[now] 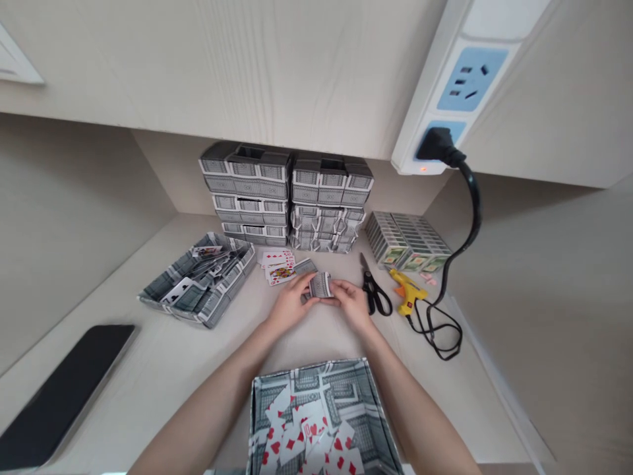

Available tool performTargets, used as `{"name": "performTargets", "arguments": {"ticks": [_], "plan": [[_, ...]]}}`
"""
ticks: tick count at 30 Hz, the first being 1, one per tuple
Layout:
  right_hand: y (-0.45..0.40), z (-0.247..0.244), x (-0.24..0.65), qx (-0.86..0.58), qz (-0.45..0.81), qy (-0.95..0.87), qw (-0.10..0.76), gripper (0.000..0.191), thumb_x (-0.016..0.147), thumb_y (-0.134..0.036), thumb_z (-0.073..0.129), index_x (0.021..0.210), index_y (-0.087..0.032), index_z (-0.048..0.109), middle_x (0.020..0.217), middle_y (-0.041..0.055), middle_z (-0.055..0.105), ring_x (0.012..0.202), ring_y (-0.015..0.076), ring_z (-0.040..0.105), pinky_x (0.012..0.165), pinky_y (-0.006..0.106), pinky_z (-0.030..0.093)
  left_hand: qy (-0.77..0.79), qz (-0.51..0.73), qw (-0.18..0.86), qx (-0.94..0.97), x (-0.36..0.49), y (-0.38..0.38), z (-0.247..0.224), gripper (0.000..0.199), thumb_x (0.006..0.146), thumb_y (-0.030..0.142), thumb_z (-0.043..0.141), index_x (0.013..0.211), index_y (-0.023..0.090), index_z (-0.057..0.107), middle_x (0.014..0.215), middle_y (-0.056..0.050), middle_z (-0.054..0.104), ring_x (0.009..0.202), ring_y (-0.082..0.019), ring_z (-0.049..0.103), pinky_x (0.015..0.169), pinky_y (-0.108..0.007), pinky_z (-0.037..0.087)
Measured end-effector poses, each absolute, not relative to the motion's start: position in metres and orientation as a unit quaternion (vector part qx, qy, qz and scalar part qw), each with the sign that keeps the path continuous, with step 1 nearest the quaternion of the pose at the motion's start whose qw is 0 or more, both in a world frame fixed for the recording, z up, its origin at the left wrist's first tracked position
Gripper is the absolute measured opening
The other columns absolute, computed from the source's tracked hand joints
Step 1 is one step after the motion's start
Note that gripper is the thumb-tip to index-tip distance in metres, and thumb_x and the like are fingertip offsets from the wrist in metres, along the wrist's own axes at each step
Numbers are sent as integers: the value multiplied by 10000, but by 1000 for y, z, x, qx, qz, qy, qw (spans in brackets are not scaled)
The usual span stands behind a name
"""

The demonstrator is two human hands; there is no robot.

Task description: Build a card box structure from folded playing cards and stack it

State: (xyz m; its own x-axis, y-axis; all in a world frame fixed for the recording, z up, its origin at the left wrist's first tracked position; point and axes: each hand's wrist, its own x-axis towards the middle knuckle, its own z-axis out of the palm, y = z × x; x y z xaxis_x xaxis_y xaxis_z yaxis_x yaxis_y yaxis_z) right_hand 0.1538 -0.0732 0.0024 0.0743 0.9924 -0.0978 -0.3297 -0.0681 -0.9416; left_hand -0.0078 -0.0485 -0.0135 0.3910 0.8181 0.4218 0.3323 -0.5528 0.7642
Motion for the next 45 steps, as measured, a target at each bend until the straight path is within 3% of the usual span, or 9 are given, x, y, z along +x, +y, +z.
{"name": "performTargets", "arguments": {"ticks": [18, 24, 30, 42, 45], "plan": [[-74, 4, 157, -401, 646, -329, 560, 291, 586, -358, 728, 782, -143, 699, 735, 46, 679, 719, 183, 608, 715, 344, 477, 356, 413, 267, 794, -10, -53, -11, 500, 752, 176, 555, 1230, 221, 417, 1254, -101, 447, 1128, -207, 476, 832, -357, 517], [-73, -1, 154, -424, 600, -354, 579, 256, 604, -372, 708, 751, -162, 696, 658, 17, 654, 633, 148, 574, 682, 306, 445, 355, 419, 273, 790, -10, -54, -12, 503, 749, 195, 565, 1231, 230, 424, 1233, -100, 471, 1086, -210, 512, 796, -365, 533], [-74, -5, 155, -514, 457, -444, 574, 244, 658, -405, 637, 604, -167, 636, 537, -23, 557, 514, 113, 471, 536, 242, 368, 355, 411, 266, 796, -9, -54, -12, 512, 742, 196, 575, 1230, 233, 427, 1241, -94, 471, 1087, -206, 508, 810, -357, 524], [-80, -3, 150, -583, 282, -538, 539, 188, 737, -340, 540, 663, -184, 614, 618, 23, 601, 543, 147, 498, 540, 262, 363, 365, 398, 249, 804, -7, -54, -10, 508, 730, 161, 578, 1211, 220, 426, 1232, -87, 463, 1132, -203, 463, 875, -368, 483], [-80, -2, 151, -583, 287, -547, 528, 179, 734, -338, 542, 654, -186, 592, 579, 12, 582, 511, 139, 492, 512, 254, 352, 365, 403, 248, 802, -7, -55, -9, 503, 722, 140, 575, 1199, 216, 436, 1221, -85, 469, 1122, -198, 467, 851, -347, 497]]}}
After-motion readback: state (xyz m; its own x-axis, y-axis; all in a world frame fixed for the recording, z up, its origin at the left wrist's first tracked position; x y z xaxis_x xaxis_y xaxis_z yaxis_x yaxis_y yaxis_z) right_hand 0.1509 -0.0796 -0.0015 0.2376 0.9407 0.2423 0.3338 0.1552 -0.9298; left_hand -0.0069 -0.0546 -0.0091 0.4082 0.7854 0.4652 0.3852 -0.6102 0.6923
